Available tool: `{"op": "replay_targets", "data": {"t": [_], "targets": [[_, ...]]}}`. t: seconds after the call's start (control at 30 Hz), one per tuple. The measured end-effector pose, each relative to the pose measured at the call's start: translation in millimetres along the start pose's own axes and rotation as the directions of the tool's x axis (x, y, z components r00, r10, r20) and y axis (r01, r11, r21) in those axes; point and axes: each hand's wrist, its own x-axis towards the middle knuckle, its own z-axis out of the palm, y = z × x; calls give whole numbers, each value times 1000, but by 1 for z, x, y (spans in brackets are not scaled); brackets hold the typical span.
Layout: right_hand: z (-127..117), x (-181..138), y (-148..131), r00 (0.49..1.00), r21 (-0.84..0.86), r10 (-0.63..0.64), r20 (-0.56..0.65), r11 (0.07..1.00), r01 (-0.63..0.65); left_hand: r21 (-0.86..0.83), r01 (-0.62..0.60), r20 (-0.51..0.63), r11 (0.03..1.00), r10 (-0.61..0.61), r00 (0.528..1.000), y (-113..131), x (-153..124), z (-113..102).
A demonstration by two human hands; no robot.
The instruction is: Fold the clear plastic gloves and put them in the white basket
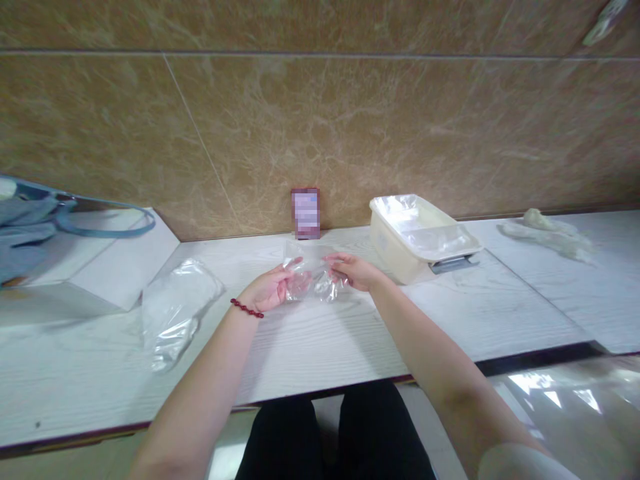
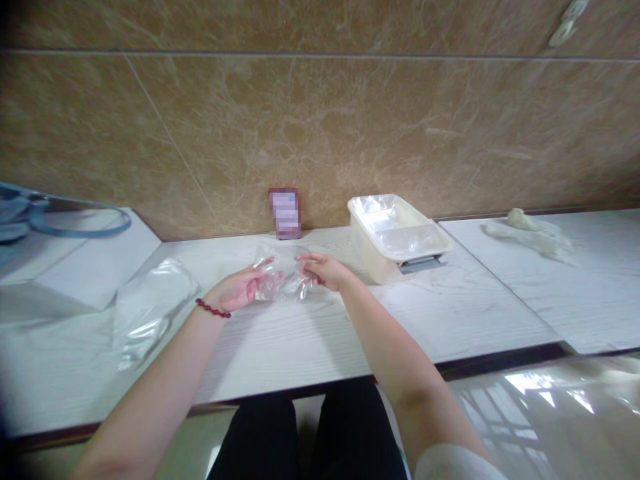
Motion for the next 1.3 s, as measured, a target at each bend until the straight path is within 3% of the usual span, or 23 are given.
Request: {"op": "replay_targets", "data": {"t": [0.2, 0.33, 0.43, 0.6, 0.73, 0.83, 1.0, 1.1, 1.3], "targets": [[0, 3, 3, 998, 1, -57, -31, 998, 57, -146, -76, -84, 986, 64, 994, 0, 3, 3], [1, 3, 3, 996, 36, -77, -51, 996, 79, -260, -82, -59, 962, 69, 996, 4, 1, 3], [0, 3, 0, 996, 96, -62, -70, 993, 69, -281, -68, -108, 957, 39, 993, 5, 1, 3], [-3, 4, -4, 1000, 126, 22, -12, 992, -20, -42, -51, -215, 998, 41, 976, 0, 3, 5], [1, -7, -10, 997, -127, -75, -27, 989, 71, 211, -21, -181, 977, 60, 982, 2, -3, 12], [5, -31, -26, 988, -451, -150, -37, 885, 117, 363, -42, -143, 931, 100, 985, 12, -10, 24], [-4, -82, -79, 938, -802, -341, -56, 575, 162, 636, -186, 38, 749, 211, 977, 43, -8, 65], [-29, -103, -119, 919, -881, -383, -90, 460, 105, 692, -285, 160, 663, 243, 957, 67, 9, 102], [-109, -109, -184, 892, -960, -442, -101, 278, 29, 650, -400, 276, 646, 289, 916, 94, 72, 178]]}}
